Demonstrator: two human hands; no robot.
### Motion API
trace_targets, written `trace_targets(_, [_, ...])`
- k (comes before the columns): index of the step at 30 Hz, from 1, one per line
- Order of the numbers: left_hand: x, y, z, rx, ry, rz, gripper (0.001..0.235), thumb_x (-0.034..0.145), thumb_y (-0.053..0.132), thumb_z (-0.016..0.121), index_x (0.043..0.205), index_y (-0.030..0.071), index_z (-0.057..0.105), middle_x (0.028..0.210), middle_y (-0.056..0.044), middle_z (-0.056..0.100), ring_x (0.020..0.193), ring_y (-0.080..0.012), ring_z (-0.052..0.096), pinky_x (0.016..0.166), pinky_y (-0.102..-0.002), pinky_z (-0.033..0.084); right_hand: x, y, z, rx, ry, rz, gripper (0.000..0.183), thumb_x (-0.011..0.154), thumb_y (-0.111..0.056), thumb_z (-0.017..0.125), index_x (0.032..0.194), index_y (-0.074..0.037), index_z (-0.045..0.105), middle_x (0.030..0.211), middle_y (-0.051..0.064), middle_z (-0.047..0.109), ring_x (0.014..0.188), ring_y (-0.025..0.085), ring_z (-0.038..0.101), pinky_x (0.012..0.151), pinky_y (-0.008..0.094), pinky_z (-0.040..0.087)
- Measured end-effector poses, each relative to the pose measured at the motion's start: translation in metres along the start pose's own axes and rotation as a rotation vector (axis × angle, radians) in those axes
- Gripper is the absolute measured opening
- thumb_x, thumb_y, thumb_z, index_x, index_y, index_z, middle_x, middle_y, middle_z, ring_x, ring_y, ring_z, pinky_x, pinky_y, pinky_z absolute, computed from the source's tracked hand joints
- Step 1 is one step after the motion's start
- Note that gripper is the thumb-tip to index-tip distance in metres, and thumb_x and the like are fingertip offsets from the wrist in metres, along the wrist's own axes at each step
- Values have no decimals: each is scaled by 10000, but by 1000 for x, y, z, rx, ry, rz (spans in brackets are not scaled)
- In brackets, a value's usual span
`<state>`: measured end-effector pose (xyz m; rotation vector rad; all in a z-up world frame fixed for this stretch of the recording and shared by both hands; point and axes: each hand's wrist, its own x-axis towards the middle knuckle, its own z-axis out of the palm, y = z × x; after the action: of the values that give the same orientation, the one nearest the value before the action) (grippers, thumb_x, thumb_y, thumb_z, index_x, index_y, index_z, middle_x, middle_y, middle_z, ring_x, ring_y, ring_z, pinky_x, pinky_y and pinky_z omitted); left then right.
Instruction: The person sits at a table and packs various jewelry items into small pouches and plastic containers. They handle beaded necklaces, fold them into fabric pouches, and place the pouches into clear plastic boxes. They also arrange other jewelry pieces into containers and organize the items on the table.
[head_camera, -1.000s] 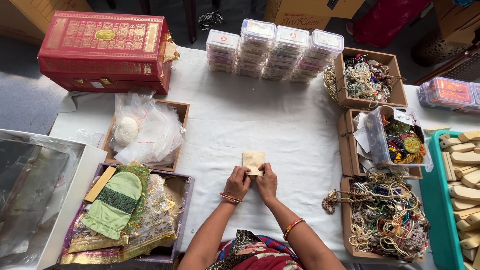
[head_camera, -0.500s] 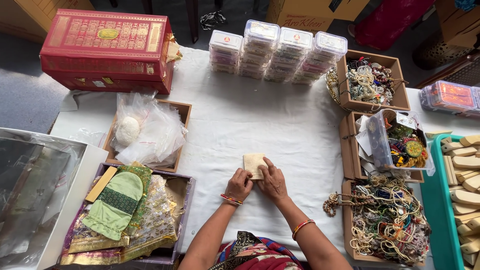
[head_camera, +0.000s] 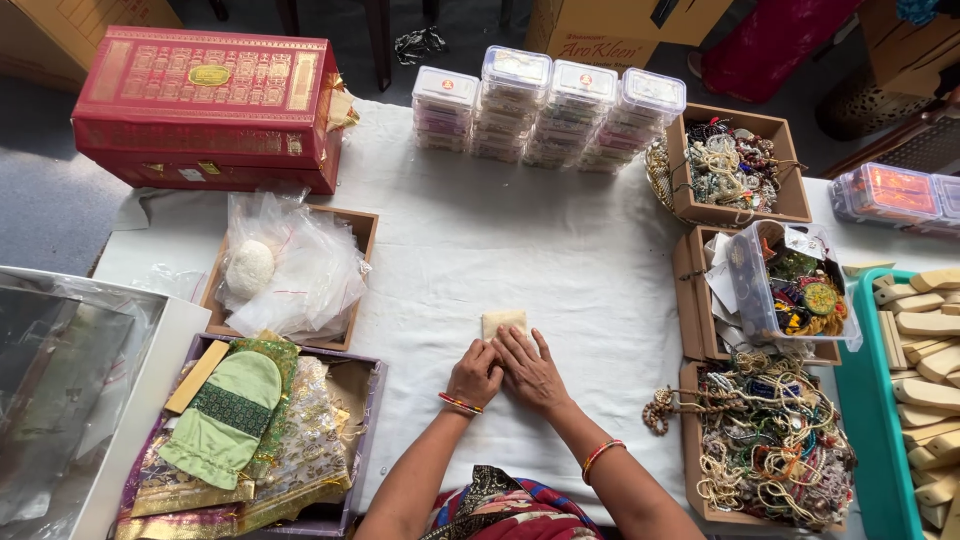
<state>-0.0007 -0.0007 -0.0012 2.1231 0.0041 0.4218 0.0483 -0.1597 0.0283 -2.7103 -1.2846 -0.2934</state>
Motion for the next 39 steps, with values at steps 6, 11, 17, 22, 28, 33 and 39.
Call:
trace_targets(6, [1, 0, -3, 20, -27, -73, 147, 777, 48, 676, 912, 64, 621, 965, -84, 608, 787, -275, 683, 696, -401, 585, -1, 3, -1, 236, -176, 48, 731, 955, -382, 594, 1572, -90, 332, 1658, 137, 262, 1528, 277, 229, 1239, 467, 114])
trace_targets(11, [19, 12, -41, -36, -146, -371, 309, 755, 76, 708, 1054, 114, 641, 1018, -62, 607, 810, -234, 711, 742, -379, 586, -19, 13, -3, 416, -92, 296, 722, 841, -196, 732, 1489, -97, 427, 1603, 113, 382, 1426, 281, 422, 1204, 410, 303])
trace_targets(17, [3, -20, -70, 420, -448, -386, 289, 881, 176, 752, 1158, 179, 670, 1017, -19, 680, 978, -245, 683, 864, -424, 546, -31, 29, -19, 167, 9, 269, 401, 858, -11, 656, 1247, -104, 643, 1163, 43, 711, 1036, 203, 656, 949, 396, 467])
trace_targets(22, [16, 19, -71, 462, -430, -263, 392, 768, 292, 829, 1095, 148, 667, 1079, -81, 606, 1033, -284, 612, 869, -439, 488, 2, 14, -50, 25, -80, 321, 203, 803, 50, 620, 946, -91, 647, 812, 50, 637, 771, 217, 623, 844, 416, 473])
trace_targets(28, [15, 6, -48, 475, -442, -205, 158, 891, 209, 735, 973, 105, 650, 1000, -83, 659, 972, -285, 653, 832, -440, 529, 27, 1, -35, 199, 39, 115, 111, 850, 55, 621, 883, -50, 635, 863, 64, 636, 745, 217, 635, 671, 363, 534])
trace_targets(33, [32, 17, -48, 294, -386, -364, 174, 852, 200, 743, 942, 87, 646, 900, -85, 727, 855, -285, 705, 766, -427, 562, 30, -5, -23, 425, 19, 161, 69, 911, 1, 632, 947, -55, 650, 933, 57, 650, 809, 254, 683, 692, 370, 577])
trace_targets(39, [50, 18, -19, 25, -88, -274, 62, 850, 112, 735, 888, 81, 696, 916, -68, 747, 807, -228, 737, 723, -363, 593, 12, -3, -6, 552, 64, 258, 174, 949, 5, 616, 1087, -59, 531, 1098, 110, 583, 857, 329, 673, 721, 391, 584])
